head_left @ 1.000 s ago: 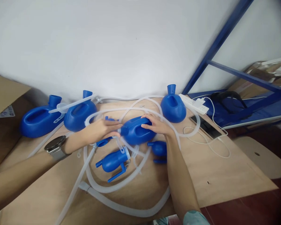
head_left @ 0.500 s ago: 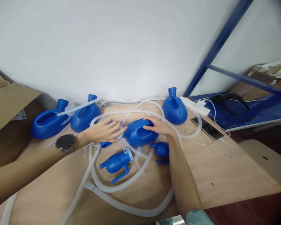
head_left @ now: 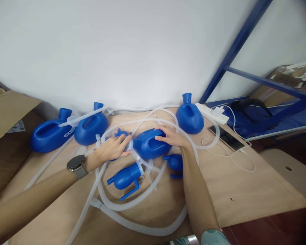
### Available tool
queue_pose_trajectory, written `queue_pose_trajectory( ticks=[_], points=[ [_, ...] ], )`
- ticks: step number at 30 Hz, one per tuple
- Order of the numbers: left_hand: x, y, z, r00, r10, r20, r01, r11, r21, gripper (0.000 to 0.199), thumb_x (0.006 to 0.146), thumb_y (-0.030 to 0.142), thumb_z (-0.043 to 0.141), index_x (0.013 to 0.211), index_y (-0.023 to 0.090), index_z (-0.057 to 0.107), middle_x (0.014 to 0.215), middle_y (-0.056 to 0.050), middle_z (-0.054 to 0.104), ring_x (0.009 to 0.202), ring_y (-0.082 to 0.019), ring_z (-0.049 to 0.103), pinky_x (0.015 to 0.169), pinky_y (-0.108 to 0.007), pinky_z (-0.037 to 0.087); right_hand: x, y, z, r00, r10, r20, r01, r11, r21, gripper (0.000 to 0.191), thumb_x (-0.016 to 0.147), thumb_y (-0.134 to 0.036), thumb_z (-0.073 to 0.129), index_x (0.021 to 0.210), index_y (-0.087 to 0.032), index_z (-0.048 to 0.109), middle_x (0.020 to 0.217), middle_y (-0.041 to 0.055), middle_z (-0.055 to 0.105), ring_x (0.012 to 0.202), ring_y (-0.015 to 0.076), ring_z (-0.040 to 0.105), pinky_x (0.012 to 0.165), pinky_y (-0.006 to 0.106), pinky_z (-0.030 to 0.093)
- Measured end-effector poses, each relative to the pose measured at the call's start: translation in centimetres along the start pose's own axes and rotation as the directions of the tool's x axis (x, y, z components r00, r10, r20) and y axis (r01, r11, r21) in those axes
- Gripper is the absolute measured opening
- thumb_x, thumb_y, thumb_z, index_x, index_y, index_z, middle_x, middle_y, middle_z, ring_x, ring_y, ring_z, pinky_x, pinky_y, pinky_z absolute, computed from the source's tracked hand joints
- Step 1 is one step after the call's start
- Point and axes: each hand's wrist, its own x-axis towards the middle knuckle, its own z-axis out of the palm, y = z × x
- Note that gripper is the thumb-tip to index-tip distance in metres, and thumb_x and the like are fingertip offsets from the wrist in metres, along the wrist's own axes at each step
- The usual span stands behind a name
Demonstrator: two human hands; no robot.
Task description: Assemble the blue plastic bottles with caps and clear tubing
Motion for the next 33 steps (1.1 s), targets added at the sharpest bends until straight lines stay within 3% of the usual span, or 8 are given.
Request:
queue_pose_trajectory(
  ticks=[2,6,10,15,21,24,28,33],
  points=[
    [-0.1,1.5,-0.2,0.984,-0.168,0.064,0.171,0.983,-0.060,0.066,0.110,0.062,0.035,0.146,0.009,0.049,0.110,-0.019,0.071,0.079,-0.029,0.072,0.064,-0.035,0.051,0.0,-0.1,-0.1,1.000,-0.015,0.011,0.015,1.000,-0.014,0.050,0.094,-0.063,0.063,0.128,-0.027,0.066,0.137,0.0091,0.067,0.133,0.0329,0.058,0.120,0.052,0.042],
    [0.6,4.2,-1.7,0.890,-0.414,0.193,0.436,0.896,-0.089,0.056,0.112,0.050,0.036,0.151,0.011,0.044,0.115,-0.018,0.072,0.090,-0.032,0.075,0.074,-0.037,0.056,-0.1,-0.1,-0.2,1.000,-0.020,0.013,0.020,0.999,-0.039,0.052,0.095,-0.065,0.061,0.128,-0.025,0.066,0.136,0.0102,0.066,0.133,0.0323,0.058,0.120,0.050,0.042],
    [1.4,5.8,-3.1,0.875,-0.406,0.265,0.410,0.911,0.043,0.046,0.112,0.029,0.028,0.151,0.017,0.049,0.131,-0.024,0.064,0.076,-0.029,0.071,0.066,-0.037,0.053,-0.1,0.1,0.0,1.000,-0.007,0.000,0.007,0.999,-0.037,0.052,0.094,-0.064,0.062,0.128,-0.025,0.066,0.135,0.0103,0.066,0.132,0.0323,0.058,0.119,0.051,0.043],
    [1.3,6.5,-3.3,0.874,-0.394,0.283,0.396,0.917,0.054,0.060,0.101,0.007,0.027,0.157,0.018,0.047,0.130,-0.026,0.059,0.070,-0.025,0.066,0.067,-0.039,0.053,-0.1,0.1,0.0,0.999,0.035,-0.002,-0.035,0.999,-0.017,0.052,0.093,-0.062,0.064,0.130,-0.024,0.065,0.137,0.0105,0.066,0.133,0.0322,0.058,0.119,0.051,0.043],
    [0.4,4.1,-2.5,0.921,-0.328,0.211,0.376,0.888,-0.265,0.050,0.110,0.028,0.028,0.152,0.019,0.054,0.147,-0.025,0.056,0.088,-0.028,0.071,0.087,-0.047,0.057,-0.3,-0.8,-0.7,0.994,0.097,0.042,-0.095,0.995,-0.038,0.054,0.093,-0.061,0.065,0.133,-0.025,0.066,0.141,0.0089,0.064,0.134,0.0309,0.058,0.119,0.046,0.043],
    [0.2,2.4,-3.1,0.885,-0.372,0.281,0.464,0.764,-0.449,0.059,0.112,0.042,0.022,0.156,0.016,0.050,0.142,-0.021,0.066,0.110,-0.033,0.071,0.101,-0.046,0.055,-0.2,-1.0,-1.0,0.988,0.150,0.045,-0.147,0.988,-0.050,0.056,0.092,-0.063,0.065,0.135,-0.027,0.065,0.144,0.0084,0.064,0.137,0.0316,0.057,0.120,0.047,0.042],
    [-0.1,1.9,-4.4,0.800,-0.460,0.386,0.599,0.644,-0.475,0.076,0.108,0.065,0.031,0.163,0.015,0.043,0.151,-0.019,0.062,0.139,-0.037,0.059,0.117,-0.047,0.046,-0.1,-1.0,-0.9,0.988,0.151,0.045,-0.148,0.988,-0.049,0.059,0.092,-0.064,0.065,0.135,-0.025,0.066,0.146,0.0093,0.064,0.139,0.0326,0.056,0.121,0.047,0.041],
    [-0.3,2.2,-4.7,0.831,-0.478,0.287,0.554,0.652,-0.517,0.083,0.101,0.074,0.043,0.159,0.016,0.052,0.154,-0.018,0.060,0.141,-0.038,0.058,0.116,-0.045,0.047,0.2,-1.1,-0.6,0.989,0.138,0.048,-0.132,0.984,-0.120,0.062,0.092,-0.068,0.064,0.134,-0.024,0.067,0.148,0.0119,0.063,0.140,0.0354,0.054,0.121,0.049,0.040]
  ],
)
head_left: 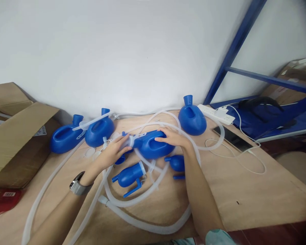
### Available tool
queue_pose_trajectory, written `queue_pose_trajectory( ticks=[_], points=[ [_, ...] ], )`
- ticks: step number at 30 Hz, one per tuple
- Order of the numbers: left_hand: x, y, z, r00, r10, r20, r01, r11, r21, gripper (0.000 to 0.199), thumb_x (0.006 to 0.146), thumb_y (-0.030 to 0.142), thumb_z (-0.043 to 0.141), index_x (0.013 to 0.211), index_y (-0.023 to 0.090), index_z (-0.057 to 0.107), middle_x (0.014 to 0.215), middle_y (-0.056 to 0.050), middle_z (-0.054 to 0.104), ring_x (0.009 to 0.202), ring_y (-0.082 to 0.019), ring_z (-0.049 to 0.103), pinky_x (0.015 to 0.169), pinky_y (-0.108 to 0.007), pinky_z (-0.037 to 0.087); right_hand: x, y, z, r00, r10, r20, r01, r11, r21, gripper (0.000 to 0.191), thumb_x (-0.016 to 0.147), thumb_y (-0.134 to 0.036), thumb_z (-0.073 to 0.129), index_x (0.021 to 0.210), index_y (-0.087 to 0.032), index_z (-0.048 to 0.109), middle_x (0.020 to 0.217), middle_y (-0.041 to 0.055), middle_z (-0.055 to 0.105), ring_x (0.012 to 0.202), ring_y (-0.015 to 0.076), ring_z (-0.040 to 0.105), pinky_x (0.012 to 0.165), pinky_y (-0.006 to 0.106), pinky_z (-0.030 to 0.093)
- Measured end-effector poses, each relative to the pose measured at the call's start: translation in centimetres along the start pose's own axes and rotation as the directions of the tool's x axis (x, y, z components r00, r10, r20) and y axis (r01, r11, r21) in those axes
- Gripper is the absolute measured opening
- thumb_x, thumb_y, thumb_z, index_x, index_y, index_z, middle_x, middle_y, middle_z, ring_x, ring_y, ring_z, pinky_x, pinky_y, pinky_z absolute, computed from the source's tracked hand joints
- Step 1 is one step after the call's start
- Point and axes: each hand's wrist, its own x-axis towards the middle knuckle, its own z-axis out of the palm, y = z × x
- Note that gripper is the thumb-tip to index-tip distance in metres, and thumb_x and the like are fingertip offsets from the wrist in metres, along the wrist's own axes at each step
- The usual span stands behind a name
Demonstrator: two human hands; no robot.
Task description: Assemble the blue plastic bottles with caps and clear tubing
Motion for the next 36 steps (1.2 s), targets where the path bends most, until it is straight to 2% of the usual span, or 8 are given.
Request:
queue_pose_trajectory(
  ticks=[6,12,17,22,25,29,32,36],
  points=[
    [0.6,-0.5,0.4,0.995,-0.057,-0.083,0.049,0.994,-0.099,0.083,0.090,0.081,0.058,0.144,0.018,0.070,0.116,-0.013,0.080,0.095,-0.032,0.073,0.084,-0.038,0.057,0.2,-0.3,0.2,1.000,-0.019,0.006,0.019,0.998,-0.068,0.053,0.095,-0.064,0.061,0.128,-0.023,0.067,0.139,0.0130,0.066,0.141,0.0374,0.050,0.118,0.051,0.041],
    [1.1,-0.4,0.3,0.967,-0.246,-0.074,0.230,0.958,-0.173,0.085,0.072,0.077,0.078,0.135,0.020,0.077,0.086,-0.002,0.078,0.080,-0.028,0.071,0.075,-0.034,0.056,-0.2,-0.5,0.3,0.999,-0.040,-0.037,0.038,0.998,-0.060,0.047,0.096,-0.060,0.063,0.122,-0.021,0.068,0.131,0.0122,0.067,0.132,0.0340,0.054,0.114,0.047,0.042],
    [1.3,0.7,-0.4,0.966,-0.257,0.014,0.244,0.898,-0.367,0.087,0.070,0.073,0.080,0.135,0.014,0.076,0.119,-0.010,0.080,0.102,-0.034,0.072,0.091,-0.041,0.059,-0.5,-1.2,-0.4,1.000,-0.018,-0.004,0.017,0.998,-0.065,0.045,0.096,-0.057,0.065,0.123,-0.021,0.069,0.129,0.0113,0.067,0.129,0.0327,0.056,0.111,0.045,0.044],
    [2.1,3.4,-2.1,0.964,-0.253,0.087,0.265,0.950,-0.168,0.076,0.082,0.080,0.065,0.120,0.016,0.079,0.109,-0.011,0.081,0.091,-0.031,0.073,0.085,-0.040,0.059,-0.5,-2.8,-0.4,1.000,0.002,0.002,-0.001,0.995,-0.097,0.047,0.103,-0.064,0.053,0.122,-0.026,0.072,0.137,0.0094,0.069,0.141,0.0362,0.050,0.119,0.050,0.038],
    [3.8,4.5,-1.8,0.975,-0.218,0.053,0.222,0.970,-0.102,0.074,0.091,0.081,0.049,0.119,0.017,0.075,0.119,-0.014,0.078,0.110,-0.034,0.072,0.097,-0.041,0.057,-0.2,-4.4,0.4,0.998,-0.052,-0.035,0.046,0.988,-0.150,0.049,0.109,-0.062,0.042,0.117,-0.025,0.074,0.138,0.0096,0.071,0.143,0.0344,0.051,0.125,0.054,0.030],
    [5.7,4.4,-0.2,0.996,-0.045,0.072,0.050,0.997,-0.058,0.061,0.096,0.068,0.047,0.113,0.016,0.073,0.124,-0.019,0.075,0.121,-0.035,0.067,0.112,-0.047,0.049,0.2,-6.1,1.5,0.969,-0.220,-0.110,0.200,0.966,-0.165,0.044,0.113,-0.052,0.038,0.119,-0.024,0.071,0.133,0.0076,0.075,0.133,0.0258,0.061,0.119,0.042,0.038],
    [5.7,3.8,0.1,0.994,0.015,0.105,-0.004,0.994,-0.106,0.055,0.101,0.063,0.042,0.112,0.021,0.075,0.126,-0.013,0.076,0.122,-0.030,0.066,0.116,-0.042,0.047,0.3,-6.5,1.9,0.971,-0.192,-0.143,0.169,0.972,-0.161,0.043,0.113,-0.052,0.040,0.116,-0.025,0.073,0.126,0.0075,0.078,0.126,0.0248,0.067,0.111,0.036,0.044],
    [4.7,3.7,-0.3,0.991,0.014,0.136,0.021,0.967,-0.253,0.057,0.103,0.068,0.041,0.117,0.025,0.076,0.129,-0.006,0.075,0.123,-0.028,0.065,0.114,-0.038,0.048,0.4,-6.6,2.0,0.974,-0.166,-0.154,0.134,0.971,-0.198,0.032,0.104,-0.052,0.061,0.110,-0.025,0.077,0.120,0.0079,0.080,0.119,0.0277,0.070,0.104,0.037,0.048]
  ],
)
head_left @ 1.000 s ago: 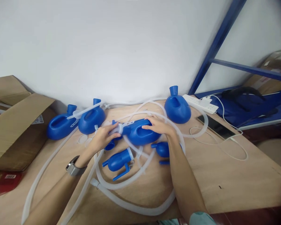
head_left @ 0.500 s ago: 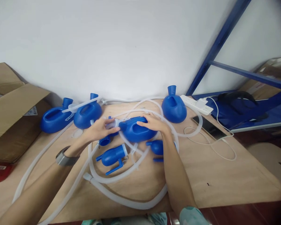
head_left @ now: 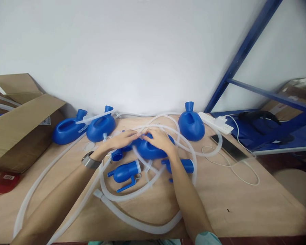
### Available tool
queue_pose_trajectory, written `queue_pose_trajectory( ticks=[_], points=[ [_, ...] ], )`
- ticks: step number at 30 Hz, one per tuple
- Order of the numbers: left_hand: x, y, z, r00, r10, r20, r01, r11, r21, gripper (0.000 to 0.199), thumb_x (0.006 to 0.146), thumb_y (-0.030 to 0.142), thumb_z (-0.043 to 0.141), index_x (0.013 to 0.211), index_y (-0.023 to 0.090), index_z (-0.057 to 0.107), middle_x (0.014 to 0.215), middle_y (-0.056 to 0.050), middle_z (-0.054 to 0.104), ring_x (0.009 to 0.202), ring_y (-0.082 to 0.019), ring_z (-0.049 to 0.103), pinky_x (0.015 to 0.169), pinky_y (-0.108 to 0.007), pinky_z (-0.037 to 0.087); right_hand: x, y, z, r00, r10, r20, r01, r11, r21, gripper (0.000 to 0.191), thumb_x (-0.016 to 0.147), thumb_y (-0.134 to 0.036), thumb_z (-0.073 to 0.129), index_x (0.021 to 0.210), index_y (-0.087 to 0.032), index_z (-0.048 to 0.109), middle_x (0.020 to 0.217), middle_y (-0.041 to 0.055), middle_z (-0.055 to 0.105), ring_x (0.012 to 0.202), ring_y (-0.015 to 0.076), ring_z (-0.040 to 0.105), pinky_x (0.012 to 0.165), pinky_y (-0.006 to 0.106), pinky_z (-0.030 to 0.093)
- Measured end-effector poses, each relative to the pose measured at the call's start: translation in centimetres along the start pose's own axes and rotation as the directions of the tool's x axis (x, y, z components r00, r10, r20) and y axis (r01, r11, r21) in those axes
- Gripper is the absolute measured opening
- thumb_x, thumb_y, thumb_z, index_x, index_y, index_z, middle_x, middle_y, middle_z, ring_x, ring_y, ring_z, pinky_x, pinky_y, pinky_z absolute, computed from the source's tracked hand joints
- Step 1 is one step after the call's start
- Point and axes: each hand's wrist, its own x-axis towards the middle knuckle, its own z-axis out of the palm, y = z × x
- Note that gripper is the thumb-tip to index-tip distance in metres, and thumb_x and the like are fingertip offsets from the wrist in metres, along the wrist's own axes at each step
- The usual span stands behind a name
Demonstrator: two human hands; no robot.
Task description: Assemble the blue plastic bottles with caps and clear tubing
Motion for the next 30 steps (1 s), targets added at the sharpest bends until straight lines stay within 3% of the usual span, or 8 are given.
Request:
queue_pose_trajectory(
  ticks=[3,7,13,17,30],
  points=[
    [0.0,0.3,0.6,0.995,0.035,-0.089,-0.033,0.999,0.030,0.052,0.102,0.065,0.045,0.103,0.022,0.074,0.108,-0.006,0.077,0.107,-0.026,0.068,0.104,-0.037,0.052,0.1,-0.1,0.3,1.000,0.016,-0.013,-0.016,1.000,-0.024,0.032,0.099,-0.053,0.069,0.111,-0.025,0.077,0.121,0.0088,0.080,0.120,0.0297,0.070,0.103,0.038,0.048],
    [0.6,0.4,1.8,0.980,0.005,-0.198,0.028,0.987,0.159,0.045,0.102,0.058,0.045,0.086,0.021,0.065,0.088,-0.006,0.072,0.090,-0.025,0.066,0.083,-0.035,0.053,0.3,-0.1,0.6,0.998,0.053,-0.018,-0.054,0.998,-0.035,0.036,0.095,-0.057,0.072,0.112,-0.025,0.077,0.121,0.0092,0.079,0.120,0.0314,0.069,0.103,0.040,0.049],
    [0.5,-0.5,2.7,0.974,0.008,-0.228,0.052,0.965,0.255,0.036,0.105,0.049,0.043,0.086,0.022,0.058,0.091,-0.006,0.067,0.084,-0.023,0.064,0.081,-0.035,0.049,0.1,0.4,0.1,1.000,-0.006,0.008,0.006,0.999,0.044,0.025,0.099,-0.044,0.070,0.114,-0.026,0.077,0.124,0.0062,0.079,0.123,0.0277,0.069,0.108,0.039,0.049],
    [0.4,-0.7,3.1,0.968,-0.012,-0.250,0.088,0.952,0.294,0.033,0.107,0.045,0.041,0.090,0.022,0.059,0.096,-0.008,0.067,0.088,-0.025,0.065,0.081,-0.035,0.048,0.0,0.4,0.0,0.999,-0.042,0.008,0.042,0.996,0.083,0.028,0.101,-0.048,0.065,0.115,-0.028,0.078,0.125,0.0044,0.079,0.122,0.0252,0.070,0.110,0.037,0.048],
    [0.8,0.2,3.8,0.938,-0.078,-0.338,0.190,0.931,0.312,0.027,0.101,0.043,0.055,0.082,0.023,0.056,0.091,-0.007,0.068,0.085,-0.025,0.064,0.070,-0.033,0.039,0.2,0.0,0.5,0.994,0.088,-0.065,-0.084,0.994,0.069,0.030,0.092,-0.054,0.076,0.107,-0.029,0.081,0.119,0.0043,0.082,0.117,0.0292,0.073,0.104,0.039,0.053]
  ],
)
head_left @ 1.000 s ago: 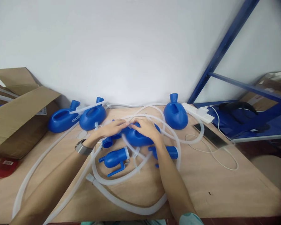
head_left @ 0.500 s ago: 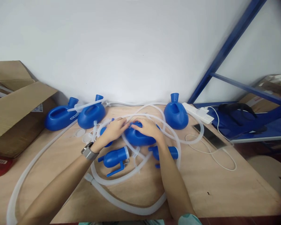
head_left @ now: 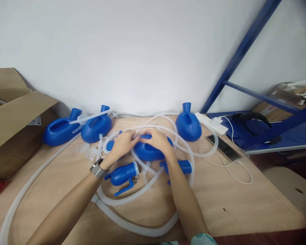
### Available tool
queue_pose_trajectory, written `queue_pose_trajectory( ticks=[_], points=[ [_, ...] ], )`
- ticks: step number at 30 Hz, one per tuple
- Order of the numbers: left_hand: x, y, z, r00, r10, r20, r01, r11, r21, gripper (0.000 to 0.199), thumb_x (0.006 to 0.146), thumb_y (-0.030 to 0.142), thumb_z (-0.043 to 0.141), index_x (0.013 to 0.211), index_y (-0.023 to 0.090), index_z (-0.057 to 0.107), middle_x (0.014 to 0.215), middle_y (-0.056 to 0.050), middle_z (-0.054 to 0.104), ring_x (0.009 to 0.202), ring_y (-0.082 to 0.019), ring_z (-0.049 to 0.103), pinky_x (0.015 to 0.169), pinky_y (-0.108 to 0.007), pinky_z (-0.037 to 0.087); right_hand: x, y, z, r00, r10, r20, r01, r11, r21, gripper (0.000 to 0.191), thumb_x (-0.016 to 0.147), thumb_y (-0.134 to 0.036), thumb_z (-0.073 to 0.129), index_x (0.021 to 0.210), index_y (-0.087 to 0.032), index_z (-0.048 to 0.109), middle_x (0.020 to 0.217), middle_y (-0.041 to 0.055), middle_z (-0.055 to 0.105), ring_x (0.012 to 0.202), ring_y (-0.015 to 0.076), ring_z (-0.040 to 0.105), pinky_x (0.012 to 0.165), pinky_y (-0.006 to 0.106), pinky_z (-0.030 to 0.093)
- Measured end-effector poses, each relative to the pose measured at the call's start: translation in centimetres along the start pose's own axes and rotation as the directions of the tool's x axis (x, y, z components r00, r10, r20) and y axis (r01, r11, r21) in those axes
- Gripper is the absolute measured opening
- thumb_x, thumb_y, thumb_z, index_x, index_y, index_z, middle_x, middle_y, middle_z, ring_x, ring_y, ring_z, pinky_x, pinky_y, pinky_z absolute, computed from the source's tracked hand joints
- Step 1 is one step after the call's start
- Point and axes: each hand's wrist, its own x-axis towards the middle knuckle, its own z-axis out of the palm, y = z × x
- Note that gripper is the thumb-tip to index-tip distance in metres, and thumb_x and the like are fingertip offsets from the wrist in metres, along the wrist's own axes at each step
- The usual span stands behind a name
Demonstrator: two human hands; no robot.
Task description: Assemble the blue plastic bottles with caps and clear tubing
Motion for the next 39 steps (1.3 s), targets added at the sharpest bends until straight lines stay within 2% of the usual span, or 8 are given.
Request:
queue_pose_trajectory(
  ticks=[11,15,17,20,23,26,29,39],
  points=[
    [0.0,0.4,1.2,0.988,-0.121,-0.098,0.117,0.992,-0.050,0.026,0.098,0.034,0.051,0.074,0.023,0.051,0.081,-0.007,0.066,0.080,-0.025,0.062,0.068,-0.034,0.037,0.2,-0.1,0.3,0.994,0.109,-0.025,-0.109,0.994,-0.001,0.033,0.085,-0.057,0.081,0.103,-0.030,0.082,0.118,0.0042,0.082,0.117,0.0305,0.073,0.101,0.040,0.054],
    [-0.4,0.3,1.2,0.986,-0.127,-0.109,0.116,0.988,-0.103,0.021,0.099,0.040,0.053,0.105,0.021,0.061,0.097,-0.009,0.074,0.092,-0.028,0.070,0.079,-0.037,0.048,0.1,-0.2,0.2,0.992,0.128,-0.017,-0.128,0.992,-0.009,0.037,0.087,-0.062,0.078,0.104,-0.029,0.081,0.116,0.0054,0.082,0.113,0.0306,0.075,0.098,0.040,0.054],
    [-0.7,-0.3,0.8,0.992,-0.064,-0.105,0.047,0.987,-0.155,0.038,0.098,0.041,0.057,0.129,0.020,0.056,0.119,-0.012,0.074,0.109,-0.029,0.071,0.090,-0.039,0.052,0.0,-0.2,0.1,0.992,0.126,-0.017,-0.126,0.992,-0.009,0.037,0.086,-0.061,0.079,0.104,-0.029,0.081,0.114,0.0055,0.082,0.110,0.0301,0.075,0.097,0.039,0.055],
    [-1.8,-2.3,-0.1,0.996,0.055,-0.076,-0.069,0.980,-0.185,0.057,0.098,0.046,0.059,0.147,0.021,0.049,0.140,-0.015,0.068,0.123,-0.031,0.068,0.102,-0.043,0.053,0.1,0.0,0.3,0.990,0.139,-0.040,-0.139,0.990,-0.007,0.038,0.084,-0.060,0.081,0.105,-0.028,0.081,0.113,0.0056,0.083,0.109,0.0299,0.076,0.095,0.038,0.055],
    [-3.5,-5.4,-0.9,0.998,0.023,-0.066,-0.029,0.995,-0.097,0.058,0.100,0.051,0.055,0.150,0.020,0.051,0.121,-0.013,0.077,0.100,-0.030,0.075,0.088,-0.040,0.057,0.3,0.3,0.5,0.981,0.180,-0.073,-0.181,0.983,-0.010,0.039,0.084,-0.060,0.080,0.106,-0.028,0.080,0.110,0.0070,0.083,0.108,0.0309,0.076,0.094,0.039,0.055],
    [-5.5,-8.7,-1.4,0.995,-0.006,-0.101,0.004,1.000,-0.024,0.040,0.101,0.045,0.050,0.125,0.020,0.069,0.094,-0.009,0.079,0.084,-0.028,0.075,0.076,-0.035,0.054,0.6,0.7,0.6,0.973,0.210,-0.095,-0.212,0.977,-0.008,0.040,0.083,-0.058,0.081,0.106,-0.026,0.081,0.111,0.0088,0.083,0.110,0.0322,0.076,0.095,0.039,0.055],
    [-7.0,-11.2,-1.6,0.984,-0.022,-0.176,0.022,1.000,0.002,0.032,0.100,0.035,0.046,0.106,0.019,0.073,0.094,-0.011,0.080,0.086,-0.029,0.075,0.081,-0.038,0.052,0.8,1.1,0.1,0.972,0.209,-0.102,-0.209,0.978,0.017,0.040,0.083,-0.057,0.081,0.108,-0.025,0.080,0.115,0.0094,0.082,0.112,0.0320,0.075,0.095,0.039,0.055],
    [-5.8,-16.4,-4.1,0.914,-0.060,-0.401,0.049,0.998,-0.039,0.027,0.095,0.024,0.050,0.107,0.017,0.073,0.113,-0.014,0.073,0.111,-0.031,0.067,0.099,-0.043,0.052,-1.8,1.1,-6.5,0.931,0.194,-0.308,-0.168,0.980,0.110,0.042,0.078,-0.055,0.084,0.108,-0.025,0.082,0.103,0.0068,0.082,0.102,0.0316,0.075,0.093,0.044,0.054]
  ],
)
